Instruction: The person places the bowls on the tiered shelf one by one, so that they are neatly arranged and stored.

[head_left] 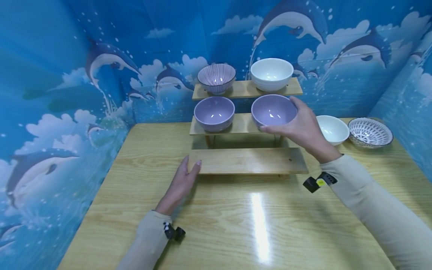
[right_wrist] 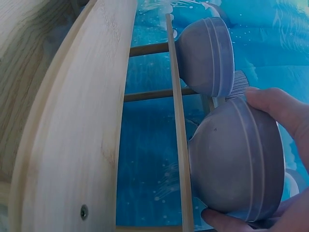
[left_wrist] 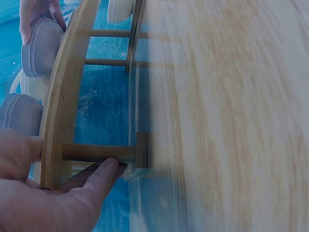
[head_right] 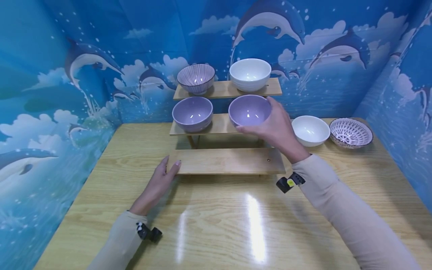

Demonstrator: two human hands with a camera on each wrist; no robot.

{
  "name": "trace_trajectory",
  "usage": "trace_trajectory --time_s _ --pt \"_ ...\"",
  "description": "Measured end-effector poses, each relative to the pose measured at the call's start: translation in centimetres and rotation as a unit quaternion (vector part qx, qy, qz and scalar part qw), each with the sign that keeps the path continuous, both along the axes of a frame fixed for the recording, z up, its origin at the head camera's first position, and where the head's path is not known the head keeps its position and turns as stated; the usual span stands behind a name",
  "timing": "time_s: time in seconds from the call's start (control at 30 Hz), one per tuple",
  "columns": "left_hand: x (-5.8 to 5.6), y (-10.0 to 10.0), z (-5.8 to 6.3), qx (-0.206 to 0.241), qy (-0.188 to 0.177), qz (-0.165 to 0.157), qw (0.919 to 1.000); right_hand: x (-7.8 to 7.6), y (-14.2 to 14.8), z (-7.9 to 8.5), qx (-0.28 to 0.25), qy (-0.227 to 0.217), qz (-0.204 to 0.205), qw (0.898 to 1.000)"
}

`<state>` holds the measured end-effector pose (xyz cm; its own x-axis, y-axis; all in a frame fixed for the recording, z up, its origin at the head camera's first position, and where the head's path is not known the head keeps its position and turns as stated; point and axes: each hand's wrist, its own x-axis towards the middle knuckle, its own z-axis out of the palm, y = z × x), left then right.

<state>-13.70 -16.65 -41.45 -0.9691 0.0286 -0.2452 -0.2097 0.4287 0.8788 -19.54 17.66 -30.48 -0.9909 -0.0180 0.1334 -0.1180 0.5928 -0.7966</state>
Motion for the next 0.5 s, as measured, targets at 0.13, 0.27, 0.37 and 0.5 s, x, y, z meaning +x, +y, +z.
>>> trace_trajectory --time_s 0.13,0.27,0.37,0.5 --pt "0.00 -0.01 -0.02 -0.001 0.003 -0.002 1.0000 -0.19 -0.34 0.05 0.004 0.001 -0.006 1.000" --pt "0.02 -0.01 0.00 0.000 0.005 -0.003 1.0000 -0.35 -0.51 0.02 0.003 0.000 -0.007 1.000" --pt "0.05 -0.01 0.05 -0.001 0.002 -0.003 1.0000 -0.45 -0.54 0.01 0.003 0.000 -0.006 1.000" --pt "0.04 0.00 0.10 -0.007 -0.004 0.000 1.0000 -0.60 -0.52 -0.01 0.000 0.001 -0.003 1.000"
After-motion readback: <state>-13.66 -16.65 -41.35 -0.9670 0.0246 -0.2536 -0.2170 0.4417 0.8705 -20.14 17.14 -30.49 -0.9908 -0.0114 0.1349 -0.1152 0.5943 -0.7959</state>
